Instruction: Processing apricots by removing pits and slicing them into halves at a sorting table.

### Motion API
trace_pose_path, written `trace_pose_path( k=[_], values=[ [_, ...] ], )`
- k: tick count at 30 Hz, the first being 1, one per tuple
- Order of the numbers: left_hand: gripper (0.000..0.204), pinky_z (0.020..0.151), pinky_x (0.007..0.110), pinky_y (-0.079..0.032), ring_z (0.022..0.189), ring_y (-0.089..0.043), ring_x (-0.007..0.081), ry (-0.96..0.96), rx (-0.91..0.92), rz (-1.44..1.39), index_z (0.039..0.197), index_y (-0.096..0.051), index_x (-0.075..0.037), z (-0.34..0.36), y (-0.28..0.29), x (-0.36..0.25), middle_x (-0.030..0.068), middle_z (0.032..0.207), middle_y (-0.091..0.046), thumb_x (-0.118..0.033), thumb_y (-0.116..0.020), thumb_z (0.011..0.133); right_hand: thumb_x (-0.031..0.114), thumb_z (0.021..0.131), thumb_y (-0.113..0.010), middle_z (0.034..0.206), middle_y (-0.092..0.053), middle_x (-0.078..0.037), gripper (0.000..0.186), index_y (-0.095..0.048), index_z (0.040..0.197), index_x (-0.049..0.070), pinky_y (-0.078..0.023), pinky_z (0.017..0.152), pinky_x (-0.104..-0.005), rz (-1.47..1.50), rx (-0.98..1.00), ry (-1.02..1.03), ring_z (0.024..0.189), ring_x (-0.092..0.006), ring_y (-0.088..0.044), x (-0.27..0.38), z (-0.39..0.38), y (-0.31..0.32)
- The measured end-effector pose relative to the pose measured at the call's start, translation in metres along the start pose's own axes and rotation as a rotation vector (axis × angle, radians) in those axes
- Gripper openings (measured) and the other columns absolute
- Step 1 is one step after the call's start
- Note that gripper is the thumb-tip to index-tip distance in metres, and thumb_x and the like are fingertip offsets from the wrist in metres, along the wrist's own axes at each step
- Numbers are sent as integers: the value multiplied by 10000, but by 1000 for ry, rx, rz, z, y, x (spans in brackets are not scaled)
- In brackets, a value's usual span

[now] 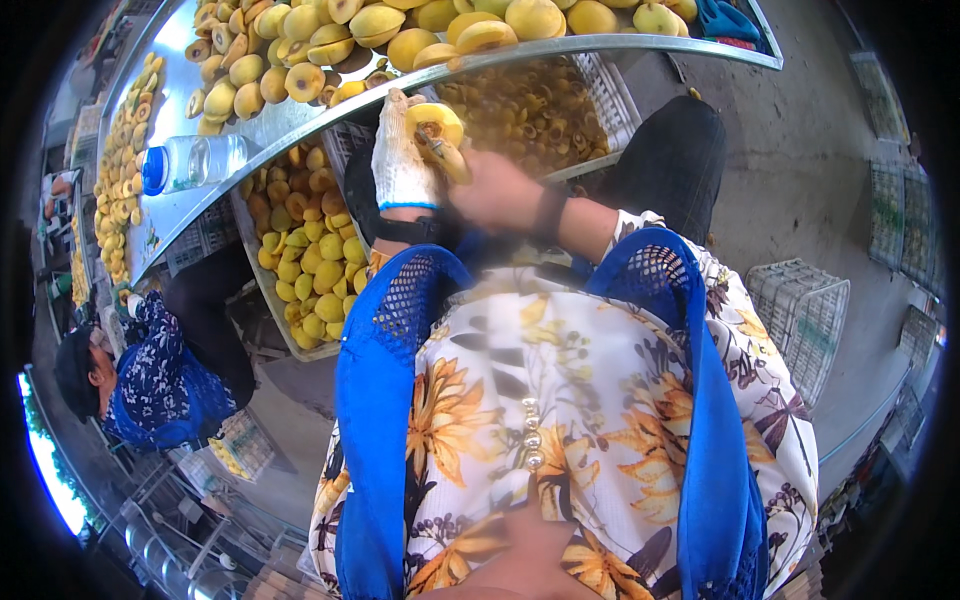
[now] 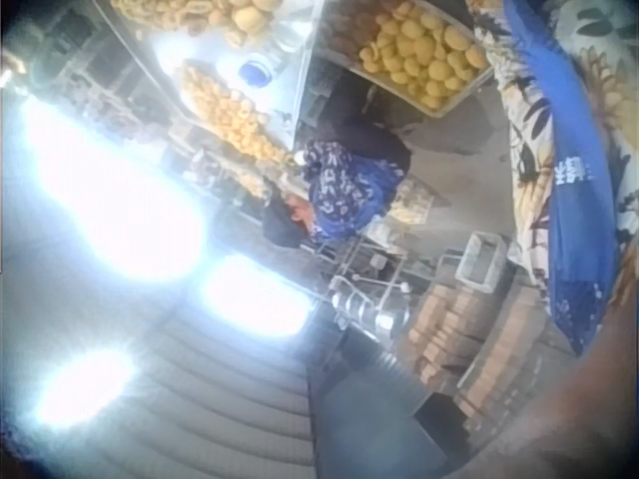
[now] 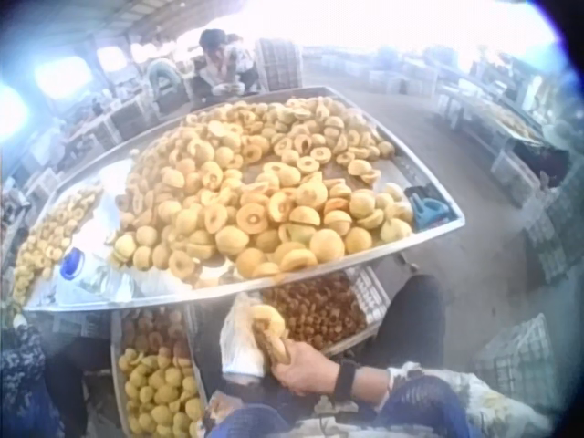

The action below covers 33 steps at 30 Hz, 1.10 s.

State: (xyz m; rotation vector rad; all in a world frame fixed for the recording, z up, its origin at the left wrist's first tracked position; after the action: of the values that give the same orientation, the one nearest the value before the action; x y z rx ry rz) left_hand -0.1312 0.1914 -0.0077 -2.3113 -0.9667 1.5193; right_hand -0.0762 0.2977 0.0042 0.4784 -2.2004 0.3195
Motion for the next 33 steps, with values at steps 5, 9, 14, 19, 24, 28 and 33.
trace_pose_path(
  k=[5, 9, 14, 19, 24, 28, 33],
  values=[
    [255, 555, 293, -484, 615, -570, 203, 261, 55, -110, 960, -547, -50, 12, 13, 6, 120, 790, -601, -286, -512, 870, 100, 788, -487, 554, -498, -44, 139, -477, 912, 37, -376, 335, -250, 119, 37, -25, 375, -115, -456, 8, -4, -17],
    [233, 468, 226, -427, 496, -531, 104, -254, -56, 347, 758, -638, 10, -3, -10, -31, 43, 637, -608, -210, -597, 822, 63, 787, -468, 548, -450, -10, 67, -457, 852, 73, -318, 300, -218, -25, 103, 262, 354, -78, -396, 20, -2, -16],
    [231, 478, 215, -438, 521, -540, 91, -106, 65, 230, 772, -639, 16, -1, -9, -23, 44, 671, -618, -206, -603, 827, 24, 792, -450, 574, -424, -18, 137, -428, 916, 79, -263, 305, -209, 457, 232, -93, 344, -52, -300, 8, -6, -24],
    [254, 447, 199, -410, 507, -523, 65, -92, 163, 272, 764, -633, -3, -5, -3, -20, 11, 649, -603, -250, -627, 821, 58, 872, -447, 559, -399, 17, 126, -447, 996, 79, -216, 308, -178, 700, 461, -195, 329, -24, -257, 4, -11, -30],
    [431, 487, 260, -435, 626, -560, 133, -46, -97, 258, 884, -589, -49, 5, 8, -1, 49, 755, -594, -465, -475, 865, 56, 883, -411, 535, -363, 18, 127, -414, 1009, 71, -224, 286, -178, 922, 653, -12, 315, -28, -248, -5, -7, -15],
    [511, 450, 356, -483, 653, -595, 198, 147, -180, -172, 957, -527, -75, -2, 46, -20, 72, 828, -580, -564, -430, 842, 101, 890, -429, 551, -366, 7, 128, -417, 1015, 78, -248, 294, -183, 913, 606, 161, 319, -33, -252, -2, -11, 1],
    [456, 593, 308, -540, 684, -600, 195, -712, -614, 462, 1029, -529, 0, -29, 152, -134, 104, 820, -594, -422, -517, 856, 116, 890, -444, 561, -374, 7, 113, -442, 999, 89, -249, 308, -194, 717, 285, -23, 320, -42, -246, -35, -6, 24]
  ],
)
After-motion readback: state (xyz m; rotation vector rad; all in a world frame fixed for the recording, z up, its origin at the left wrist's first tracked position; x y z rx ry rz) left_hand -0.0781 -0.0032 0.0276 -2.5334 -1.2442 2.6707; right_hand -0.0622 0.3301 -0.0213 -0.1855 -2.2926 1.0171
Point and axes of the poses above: each hand's wrist, its own z-axis towards the middle knuckle, its own y-axis out of the back of the hand, x = y × z, the point moved 5 cm from there along z, towards the middle knuckle
